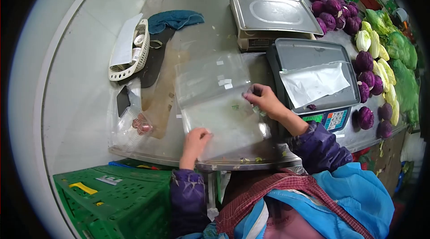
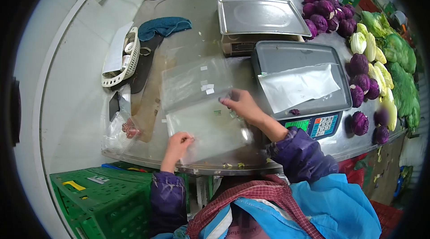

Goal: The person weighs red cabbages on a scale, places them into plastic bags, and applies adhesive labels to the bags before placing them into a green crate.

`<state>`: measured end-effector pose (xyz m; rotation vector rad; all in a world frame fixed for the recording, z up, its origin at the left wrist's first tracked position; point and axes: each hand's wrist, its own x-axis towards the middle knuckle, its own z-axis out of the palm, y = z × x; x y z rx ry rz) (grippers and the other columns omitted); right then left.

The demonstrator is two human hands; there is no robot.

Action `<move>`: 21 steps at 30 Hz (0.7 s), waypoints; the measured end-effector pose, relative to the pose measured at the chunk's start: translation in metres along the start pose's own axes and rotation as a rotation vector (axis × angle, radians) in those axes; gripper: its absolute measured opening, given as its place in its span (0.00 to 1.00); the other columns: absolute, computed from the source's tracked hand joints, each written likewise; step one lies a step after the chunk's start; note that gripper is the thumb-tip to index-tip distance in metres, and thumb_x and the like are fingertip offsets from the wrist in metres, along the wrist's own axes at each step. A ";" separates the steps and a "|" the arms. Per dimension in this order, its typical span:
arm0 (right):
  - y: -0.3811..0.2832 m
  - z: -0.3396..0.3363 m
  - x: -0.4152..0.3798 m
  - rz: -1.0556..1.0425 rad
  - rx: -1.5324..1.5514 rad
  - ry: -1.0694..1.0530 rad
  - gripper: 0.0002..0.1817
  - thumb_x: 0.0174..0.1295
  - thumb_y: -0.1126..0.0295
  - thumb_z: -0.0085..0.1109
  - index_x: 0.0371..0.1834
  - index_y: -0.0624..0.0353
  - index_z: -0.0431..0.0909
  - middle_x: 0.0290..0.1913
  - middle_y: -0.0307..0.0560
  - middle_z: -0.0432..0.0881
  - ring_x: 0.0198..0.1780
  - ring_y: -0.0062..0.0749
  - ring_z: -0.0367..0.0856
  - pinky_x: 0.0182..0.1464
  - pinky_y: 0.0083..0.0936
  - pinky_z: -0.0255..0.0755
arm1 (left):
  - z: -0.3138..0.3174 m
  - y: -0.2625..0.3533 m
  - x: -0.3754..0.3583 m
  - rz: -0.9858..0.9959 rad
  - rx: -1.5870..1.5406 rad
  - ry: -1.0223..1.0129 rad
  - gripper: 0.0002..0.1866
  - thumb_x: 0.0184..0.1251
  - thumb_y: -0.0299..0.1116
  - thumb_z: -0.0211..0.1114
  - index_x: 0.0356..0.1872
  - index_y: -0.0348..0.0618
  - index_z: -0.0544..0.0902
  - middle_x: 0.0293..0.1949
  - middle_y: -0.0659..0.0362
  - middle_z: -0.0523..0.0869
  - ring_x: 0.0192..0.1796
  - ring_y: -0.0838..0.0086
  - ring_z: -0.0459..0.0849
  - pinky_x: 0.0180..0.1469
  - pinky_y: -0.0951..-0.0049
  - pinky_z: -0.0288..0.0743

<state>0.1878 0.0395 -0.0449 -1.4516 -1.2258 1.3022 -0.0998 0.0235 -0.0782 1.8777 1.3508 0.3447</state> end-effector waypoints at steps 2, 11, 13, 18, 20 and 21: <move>-0.032 -0.008 -0.013 0.258 0.344 0.015 0.13 0.57 0.61 0.60 0.37 0.58 0.75 0.30 0.34 0.74 0.30 0.15 0.70 0.25 0.15 0.61 | -0.012 -0.002 0.017 -0.166 -0.161 -0.081 0.04 0.53 0.30 0.63 0.26 0.41 0.80 0.22 0.61 0.78 0.27 0.76 0.74 0.34 0.75 0.66; 0.000 0.021 0.012 -0.041 0.163 -0.202 0.13 0.47 0.78 0.64 0.36 0.61 0.73 0.29 0.34 0.75 0.31 0.15 0.73 0.32 0.14 0.67 | -0.060 0.041 0.051 -0.006 -0.658 1.098 0.07 0.64 0.31 0.55 0.35 0.37 0.74 0.27 0.64 0.73 0.27 0.81 0.69 0.29 0.78 0.65; 0.012 0.031 0.023 -0.178 -0.235 -0.178 0.13 0.46 0.77 0.63 0.36 0.63 0.72 0.29 0.46 0.78 0.32 0.32 0.78 0.34 0.25 0.71 | -0.042 0.049 0.021 -0.054 -0.451 0.910 0.06 0.62 0.28 0.58 0.37 0.38 0.74 0.29 0.64 0.74 0.27 0.81 0.70 0.31 0.79 0.66; 0.030 0.039 0.027 -0.337 -0.797 -0.132 0.17 0.44 0.74 0.63 0.36 0.63 0.69 0.34 0.58 0.78 0.36 0.55 0.77 0.37 0.39 0.71 | 0.017 0.020 -0.026 0.275 0.159 0.250 0.14 0.48 0.23 0.65 0.39 0.42 0.76 0.29 0.57 0.75 0.37 0.66 0.75 0.40 0.68 0.69; 0.018 0.034 0.023 -0.266 -0.942 -0.011 0.19 0.44 0.72 0.65 0.38 0.61 0.67 0.38 0.56 0.77 0.40 0.54 0.77 0.38 0.41 0.71 | 0.018 0.010 -0.026 0.157 0.191 0.161 0.17 0.43 0.27 0.68 0.37 0.41 0.75 0.33 0.54 0.75 0.45 0.59 0.72 0.47 0.64 0.68; 0.018 0.033 0.022 -0.263 -0.944 -0.008 0.19 0.44 0.72 0.65 0.38 0.61 0.67 0.38 0.56 0.77 0.40 0.54 0.77 0.38 0.41 0.71 | 0.016 0.004 -0.024 0.097 0.221 0.040 0.19 0.42 0.28 0.69 0.40 0.43 0.75 0.37 0.53 0.74 0.46 0.60 0.73 0.50 0.66 0.67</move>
